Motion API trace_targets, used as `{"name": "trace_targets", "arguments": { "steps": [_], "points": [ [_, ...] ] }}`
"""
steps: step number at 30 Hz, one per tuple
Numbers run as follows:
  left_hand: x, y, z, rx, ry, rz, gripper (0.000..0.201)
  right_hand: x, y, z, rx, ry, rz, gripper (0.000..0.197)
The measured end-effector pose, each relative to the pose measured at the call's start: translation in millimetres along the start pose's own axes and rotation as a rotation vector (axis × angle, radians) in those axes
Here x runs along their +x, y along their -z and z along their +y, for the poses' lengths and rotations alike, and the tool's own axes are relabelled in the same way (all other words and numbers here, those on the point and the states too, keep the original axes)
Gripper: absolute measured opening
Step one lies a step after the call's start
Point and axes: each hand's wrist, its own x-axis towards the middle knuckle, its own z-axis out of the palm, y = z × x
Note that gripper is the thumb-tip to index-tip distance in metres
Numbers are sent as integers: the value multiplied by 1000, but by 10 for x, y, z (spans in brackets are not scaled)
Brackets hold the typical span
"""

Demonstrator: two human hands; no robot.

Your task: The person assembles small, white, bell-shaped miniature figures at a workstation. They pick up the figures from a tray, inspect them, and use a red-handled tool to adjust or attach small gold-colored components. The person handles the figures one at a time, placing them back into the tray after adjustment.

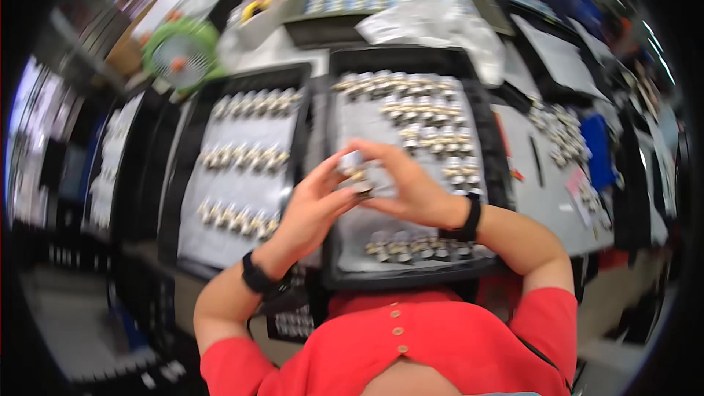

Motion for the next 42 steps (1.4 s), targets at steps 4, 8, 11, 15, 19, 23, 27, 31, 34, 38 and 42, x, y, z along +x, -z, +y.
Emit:
{"name": "trace_targets", "arguments": {
  "steps": [4, 8, 11, 15, 19, 23, 27, 31, 34, 38, 42],
  "points": [
    [41, 9, 8, -37, 24, -56, 59, -5, 21, -90, -2, -98, -29, 83],
    [28, 32, 18, -15, 7, -51, 60, 24, -3, -105, -17, -96, -33, 84],
    [44, 43, -8, -19, 7, -63, 59, 6, -6, -89, -52, -87, -26, 83],
    [37, 20, 12, 17, 19, -43, 58, 6, -13, -82, -60, -75, -25, 85],
    [52, 19, 5, 30, 33, -17, 56, -8, -34, -86, -50, -58, -5, 87],
    [82, 63, -32, -69, 36, -91, 52, -24, -45, -88, 41, -106, 14, 90],
    [92, 38, -1, -128, 42, -141, 49, -29, -14, -71, 34, -131, 13, 94],
    [106, 39, 10, -142, 35, -160, 49, -10, 10, -82, 89, -202, 21, 91],
    [113, 50, 8, -143, 30, -154, 49, -7, 7, -64, 105, -231, 6, 90],
    [105, 31, 14, -165, 23, -110, 47, -12, 6, -51, 143, -267, -5, 89],
    [124, 72, -32, -182, 32, -97, 48, -14, 9, -27, 186, -293, -21, 89]
  ]
}}
